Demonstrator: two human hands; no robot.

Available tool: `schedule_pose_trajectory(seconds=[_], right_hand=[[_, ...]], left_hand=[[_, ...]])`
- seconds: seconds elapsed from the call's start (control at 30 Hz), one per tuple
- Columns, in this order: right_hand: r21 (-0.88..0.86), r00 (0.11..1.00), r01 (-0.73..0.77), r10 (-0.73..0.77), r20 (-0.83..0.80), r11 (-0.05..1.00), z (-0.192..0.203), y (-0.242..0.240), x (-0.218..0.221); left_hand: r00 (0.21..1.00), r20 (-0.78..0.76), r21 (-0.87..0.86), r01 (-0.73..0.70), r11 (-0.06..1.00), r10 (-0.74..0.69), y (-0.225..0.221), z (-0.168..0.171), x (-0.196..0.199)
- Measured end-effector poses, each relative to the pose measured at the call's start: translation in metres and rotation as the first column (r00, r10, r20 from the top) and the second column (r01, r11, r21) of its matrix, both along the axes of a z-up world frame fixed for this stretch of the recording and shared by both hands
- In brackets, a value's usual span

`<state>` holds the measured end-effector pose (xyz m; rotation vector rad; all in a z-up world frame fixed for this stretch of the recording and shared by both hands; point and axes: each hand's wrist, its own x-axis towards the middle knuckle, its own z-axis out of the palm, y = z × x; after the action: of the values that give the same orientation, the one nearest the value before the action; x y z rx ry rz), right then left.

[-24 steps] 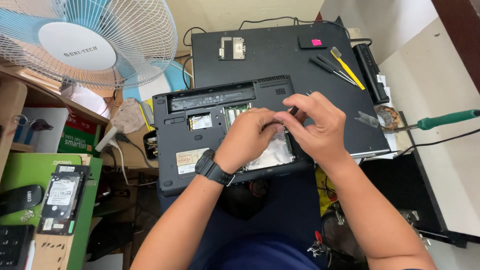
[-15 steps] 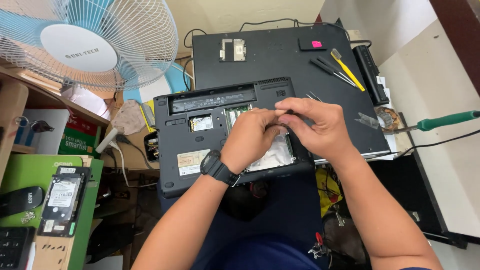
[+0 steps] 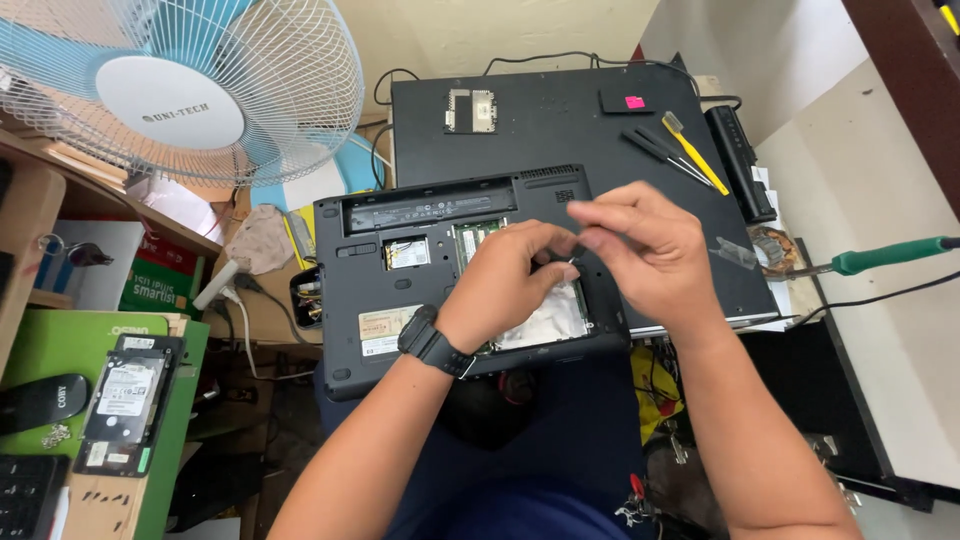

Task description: Disassembling the bottom casing of a laptop using a screwdriver and prying tool to remove components like the battery.

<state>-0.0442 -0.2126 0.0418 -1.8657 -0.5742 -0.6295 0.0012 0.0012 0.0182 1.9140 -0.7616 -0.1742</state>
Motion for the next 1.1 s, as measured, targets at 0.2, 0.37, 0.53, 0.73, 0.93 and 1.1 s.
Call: schedule_pose_trajectory(seconds=[0.2,0.37,0.53,0.73,0.93,1.1], right_hand=[[0.027,0.999,0.015,-0.016,0.042,1.0,-0.011,0.002,0.003],[0.018,1.0,0.007,-0.007,0.009,1.0,0.019,0.02,-0.007],[0.032,0.999,0.038,-0.038,0.004,0.999,0.001,0.009,-0.005],[0.023,1.0,0.012,-0.012,0.002,1.0,0.01,0.017,-0.007],[0.019,0.999,0.016,-0.015,-0.044,1.0,0.016,0.024,-0.011],[0.003,0.998,0.067,-0.067,-0.018,0.998,0.007,0.023,-0.006]], left_hand=[[0.994,-0.101,-0.048,0.037,0.998,-0.042,-0.001,0.013,-0.009],[0.998,-0.045,-0.007,-0.04,0.999,0.04,-0.005,0.006,-0.004],[0.996,-0.017,0.02,-0.083,0.996,0.083,-0.013,-0.002,-0.002],[0.997,0.069,0.006,-0.019,1.0,0.019,-0.007,0.009,-0.002],[0.999,-0.042,-0.022,-0.019,1.0,0.018,-0.005,0.002,-0.005],[0.998,0.047,0.007,-0.048,0.999,0.048,-0.005,-0.001,-0.001]])
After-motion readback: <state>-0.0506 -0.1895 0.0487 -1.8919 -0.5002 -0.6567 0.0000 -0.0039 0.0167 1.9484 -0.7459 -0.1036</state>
